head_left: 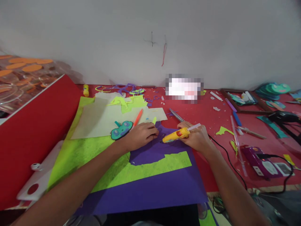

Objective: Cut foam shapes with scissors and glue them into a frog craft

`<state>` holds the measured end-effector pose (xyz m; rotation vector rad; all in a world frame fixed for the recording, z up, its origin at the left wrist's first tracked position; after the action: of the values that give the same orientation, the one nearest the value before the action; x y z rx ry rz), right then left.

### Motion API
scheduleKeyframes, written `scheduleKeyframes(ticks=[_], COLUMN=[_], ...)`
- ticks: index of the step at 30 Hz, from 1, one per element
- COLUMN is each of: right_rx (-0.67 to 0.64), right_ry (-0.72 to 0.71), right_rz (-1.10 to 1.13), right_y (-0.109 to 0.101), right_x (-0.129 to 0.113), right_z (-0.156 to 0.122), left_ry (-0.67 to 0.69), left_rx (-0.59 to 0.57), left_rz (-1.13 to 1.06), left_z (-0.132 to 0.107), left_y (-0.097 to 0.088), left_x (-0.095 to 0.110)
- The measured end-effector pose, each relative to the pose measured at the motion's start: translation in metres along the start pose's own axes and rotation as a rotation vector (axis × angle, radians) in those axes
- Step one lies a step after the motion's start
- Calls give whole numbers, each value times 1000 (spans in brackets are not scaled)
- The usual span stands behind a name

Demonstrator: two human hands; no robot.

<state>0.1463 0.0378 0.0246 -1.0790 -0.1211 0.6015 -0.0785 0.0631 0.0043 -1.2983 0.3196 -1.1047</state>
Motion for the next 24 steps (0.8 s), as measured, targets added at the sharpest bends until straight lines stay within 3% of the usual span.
scheduleKeyframes(ticks=[24], right_rx=[-20], right_ry=[6], right_rz=[12], right_y=[1], right_x=[6], right_z=[-1], left_ry=[1], left_rx=[1], left_rz=[-8], left_z=[-1], left_y=[-1], left_x=[2])
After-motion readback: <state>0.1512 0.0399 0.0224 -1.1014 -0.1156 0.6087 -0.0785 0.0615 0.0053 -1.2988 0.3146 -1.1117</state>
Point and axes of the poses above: each hand's wrist, its own z-axis towards the middle knuckle, its own y-axis out of the palm, x = y × z, the point moved 5 cm from there along z, towards the middle knuckle, and after that the axes turned 8 degrees about x, right-handed, at the moved point
